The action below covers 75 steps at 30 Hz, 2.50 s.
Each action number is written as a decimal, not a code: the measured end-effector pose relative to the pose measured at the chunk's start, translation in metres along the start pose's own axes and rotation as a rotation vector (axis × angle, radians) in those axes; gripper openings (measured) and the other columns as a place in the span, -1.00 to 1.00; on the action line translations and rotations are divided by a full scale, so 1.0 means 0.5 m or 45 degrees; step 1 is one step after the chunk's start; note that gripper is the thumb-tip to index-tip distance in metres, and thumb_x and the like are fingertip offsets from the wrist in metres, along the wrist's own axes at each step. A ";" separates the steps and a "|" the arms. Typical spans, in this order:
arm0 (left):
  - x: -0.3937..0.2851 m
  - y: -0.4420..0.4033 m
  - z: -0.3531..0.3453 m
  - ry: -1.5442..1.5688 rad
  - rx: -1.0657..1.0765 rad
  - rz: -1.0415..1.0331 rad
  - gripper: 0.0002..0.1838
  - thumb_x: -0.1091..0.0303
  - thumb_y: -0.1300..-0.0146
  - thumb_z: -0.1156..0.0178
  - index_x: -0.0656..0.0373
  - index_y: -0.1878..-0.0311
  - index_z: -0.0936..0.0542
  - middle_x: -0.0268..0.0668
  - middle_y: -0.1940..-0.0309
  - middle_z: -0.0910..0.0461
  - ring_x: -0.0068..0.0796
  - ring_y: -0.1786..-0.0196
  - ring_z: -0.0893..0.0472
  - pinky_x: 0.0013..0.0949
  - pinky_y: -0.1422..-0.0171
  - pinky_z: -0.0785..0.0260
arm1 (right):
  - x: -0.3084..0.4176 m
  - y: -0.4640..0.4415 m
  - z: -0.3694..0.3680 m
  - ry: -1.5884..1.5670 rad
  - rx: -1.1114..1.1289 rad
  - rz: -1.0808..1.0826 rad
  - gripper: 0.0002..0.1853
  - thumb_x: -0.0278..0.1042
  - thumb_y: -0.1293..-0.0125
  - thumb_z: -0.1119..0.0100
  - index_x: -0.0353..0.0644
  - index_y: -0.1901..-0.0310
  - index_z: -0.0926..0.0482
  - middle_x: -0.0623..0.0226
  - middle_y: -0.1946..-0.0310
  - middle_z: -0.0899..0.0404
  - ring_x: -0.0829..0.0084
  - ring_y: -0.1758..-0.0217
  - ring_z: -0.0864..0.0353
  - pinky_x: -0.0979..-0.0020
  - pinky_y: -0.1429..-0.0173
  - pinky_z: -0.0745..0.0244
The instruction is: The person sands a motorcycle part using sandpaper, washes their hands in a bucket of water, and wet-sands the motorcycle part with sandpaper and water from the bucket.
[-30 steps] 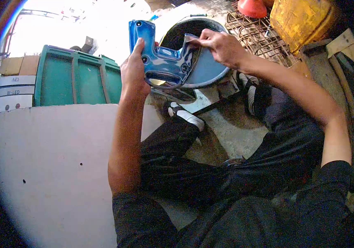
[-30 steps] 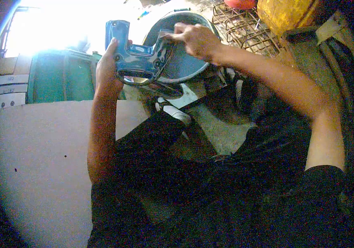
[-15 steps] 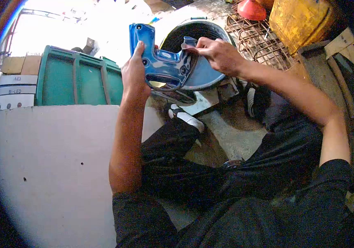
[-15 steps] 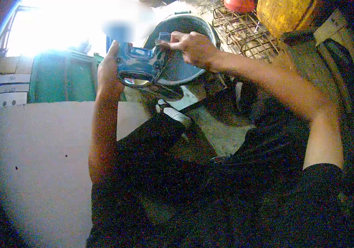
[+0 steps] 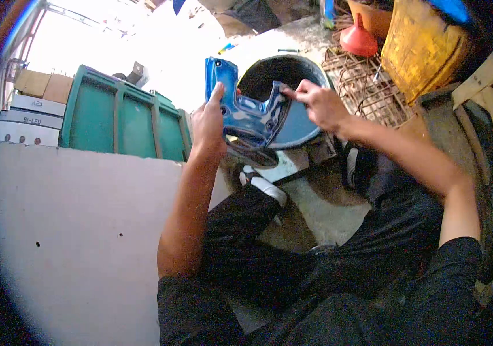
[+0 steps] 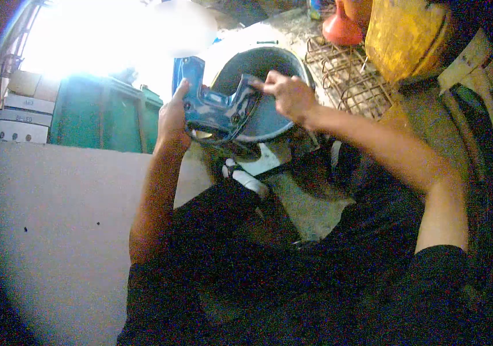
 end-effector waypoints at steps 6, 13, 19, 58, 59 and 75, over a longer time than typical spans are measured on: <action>-0.005 0.002 -0.008 0.116 0.102 -0.019 -0.59 0.09 -0.38 -0.14 0.32 0.08 -0.65 -0.20 0.31 -0.68 -0.38 0.36 -0.68 -0.31 0.21 -0.55 | 0.019 -0.008 0.017 0.053 -0.070 0.142 -0.30 -0.59 -0.13 0.00 0.36 -0.29 -0.48 0.33 0.17 -0.55 0.18 0.29 -0.66 0.18 0.14 -0.64; -0.013 0.013 -0.015 0.103 0.104 -0.039 -0.60 0.09 -0.37 -0.14 0.30 0.09 -0.67 -0.22 0.33 -0.68 -0.41 0.36 -0.67 -0.33 0.22 -0.55 | 0.033 -0.009 0.022 0.083 -0.072 0.269 -0.25 -0.60 -0.10 0.03 0.38 -0.33 -0.42 0.33 0.15 -0.54 0.15 0.26 -0.64 0.18 0.11 -0.59; -0.014 0.011 -0.009 -0.016 0.069 -0.078 -0.59 0.07 -0.37 -0.14 0.30 0.11 -0.68 -0.21 0.33 -0.68 -0.43 0.36 -0.67 -0.36 0.23 -0.54 | 0.043 -0.013 0.026 0.022 -0.008 0.298 -0.25 -0.59 -0.07 -0.03 0.30 -0.34 -0.42 0.35 0.13 -0.53 0.21 0.16 -0.63 0.19 0.03 -0.53; -0.030 0.044 0.011 -0.033 -0.002 -0.076 -0.57 0.03 -0.31 -0.23 0.32 0.18 -0.66 -0.28 0.45 -0.57 -0.48 0.43 -0.50 -0.33 0.29 -0.37 | 0.058 -0.007 0.033 0.089 -0.032 0.478 -0.38 -0.50 -0.20 -0.11 0.30 -0.30 -0.49 0.36 0.12 -0.59 0.32 0.05 -0.59 0.23 -0.07 -0.38; -0.029 0.041 0.010 -0.037 -0.001 -0.076 -0.57 0.03 -0.31 -0.23 0.32 0.18 -0.66 -0.28 0.45 -0.57 -0.48 0.43 -0.50 -0.33 0.29 -0.37 | 0.039 -0.010 0.020 0.169 0.023 0.431 -0.41 -0.47 -0.22 -0.12 0.29 -0.29 -0.50 0.36 0.12 -0.59 0.31 0.05 -0.59 0.22 -0.08 -0.38; -0.016 0.036 0.012 0.053 -0.018 0.072 -0.55 0.03 -0.33 -0.20 0.33 0.14 -0.67 -0.18 0.30 -0.64 -0.39 0.30 -0.60 -0.26 0.11 -0.47 | 0.061 -0.008 0.036 0.108 -0.044 0.518 -0.35 -0.54 -0.14 -0.09 0.24 -0.30 -0.50 0.39 0.06 -0.57 0.26 0.10 -0.59 0.20 -0.04 -0.42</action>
Point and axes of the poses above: each hand's wrist, its own y-axis away from the middle knuckle, its own z-axis out of the back of the hand, x = y × z, the point moved 9 cm from there along -y, towards the middle knuckle
